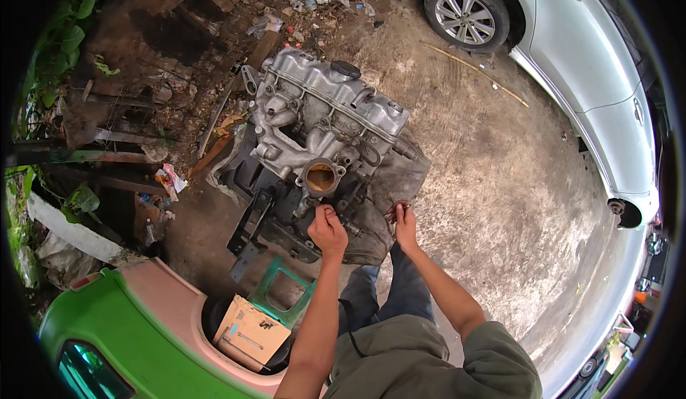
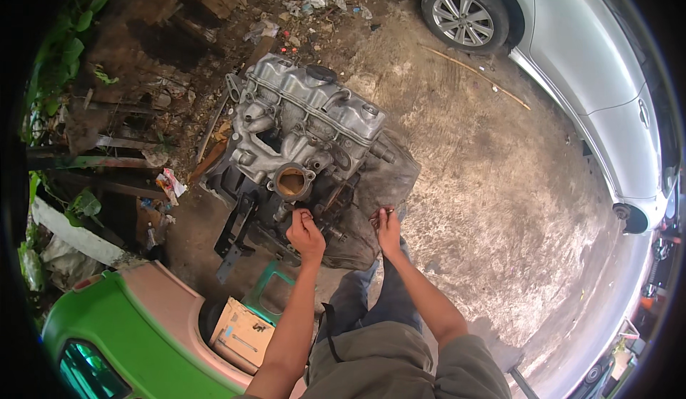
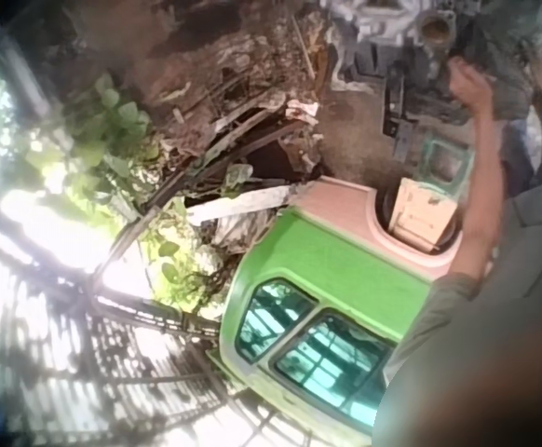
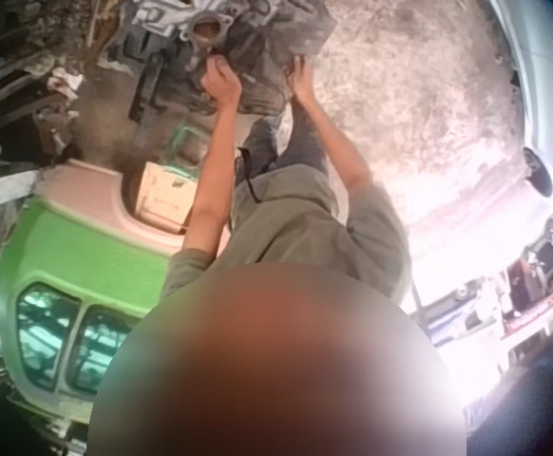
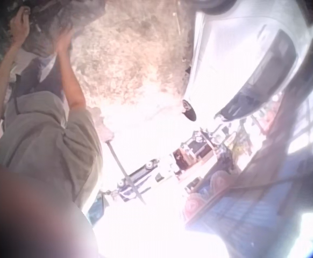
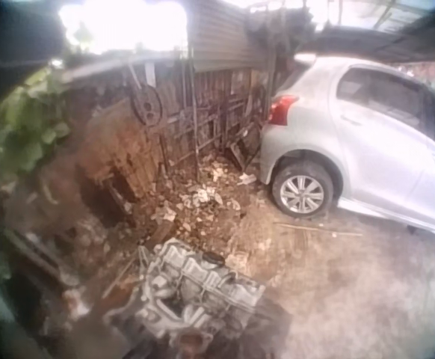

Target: The person uses a wrench to loosen and remove bolts from a car engine block resting on a cloth on the ground. They then use a screwdriver to scrape or pry at a surface on the engine. The task involves repeated tool manipulation on the engine components.

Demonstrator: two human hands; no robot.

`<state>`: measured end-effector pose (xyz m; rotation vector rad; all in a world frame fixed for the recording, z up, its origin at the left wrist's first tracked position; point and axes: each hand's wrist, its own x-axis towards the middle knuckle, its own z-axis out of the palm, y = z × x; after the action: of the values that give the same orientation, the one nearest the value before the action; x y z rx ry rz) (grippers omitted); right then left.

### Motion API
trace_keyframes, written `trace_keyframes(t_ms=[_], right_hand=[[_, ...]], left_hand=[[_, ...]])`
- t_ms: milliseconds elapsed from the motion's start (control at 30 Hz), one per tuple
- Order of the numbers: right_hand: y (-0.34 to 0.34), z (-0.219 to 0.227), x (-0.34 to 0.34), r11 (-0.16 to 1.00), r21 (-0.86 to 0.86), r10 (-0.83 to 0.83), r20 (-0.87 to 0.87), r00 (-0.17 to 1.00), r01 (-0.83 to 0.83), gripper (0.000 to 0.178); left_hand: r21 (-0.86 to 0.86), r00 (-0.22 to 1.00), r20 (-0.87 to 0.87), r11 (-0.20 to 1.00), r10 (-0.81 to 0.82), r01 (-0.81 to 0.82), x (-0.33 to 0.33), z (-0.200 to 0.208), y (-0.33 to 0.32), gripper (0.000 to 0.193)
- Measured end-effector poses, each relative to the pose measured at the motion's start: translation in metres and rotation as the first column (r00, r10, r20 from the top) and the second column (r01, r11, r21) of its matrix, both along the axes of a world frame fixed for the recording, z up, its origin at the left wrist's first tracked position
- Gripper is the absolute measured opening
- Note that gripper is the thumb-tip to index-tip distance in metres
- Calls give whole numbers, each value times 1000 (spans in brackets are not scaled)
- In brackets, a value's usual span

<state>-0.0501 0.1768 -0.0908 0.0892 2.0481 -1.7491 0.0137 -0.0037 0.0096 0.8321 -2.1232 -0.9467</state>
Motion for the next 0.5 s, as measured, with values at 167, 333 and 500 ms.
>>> trace_keyframes(t_ms=[167,333,500], right_hand=[[-15,-26,-44,913,-252,-220,360,906,322,26],[-30,-27,-61,868,-315,-154,564,811,384,25],[-41,-22,-71,878,-344,-73,592,803,334,26]], left_hand=[[21,1000,-5,1000,1,-1,-5,-2,-2,24],[20,1000,-13,1000,5,-4,-5,-3,-2,25],[29,1000,17,1000,-4,4,-4,-3,-3,27]])
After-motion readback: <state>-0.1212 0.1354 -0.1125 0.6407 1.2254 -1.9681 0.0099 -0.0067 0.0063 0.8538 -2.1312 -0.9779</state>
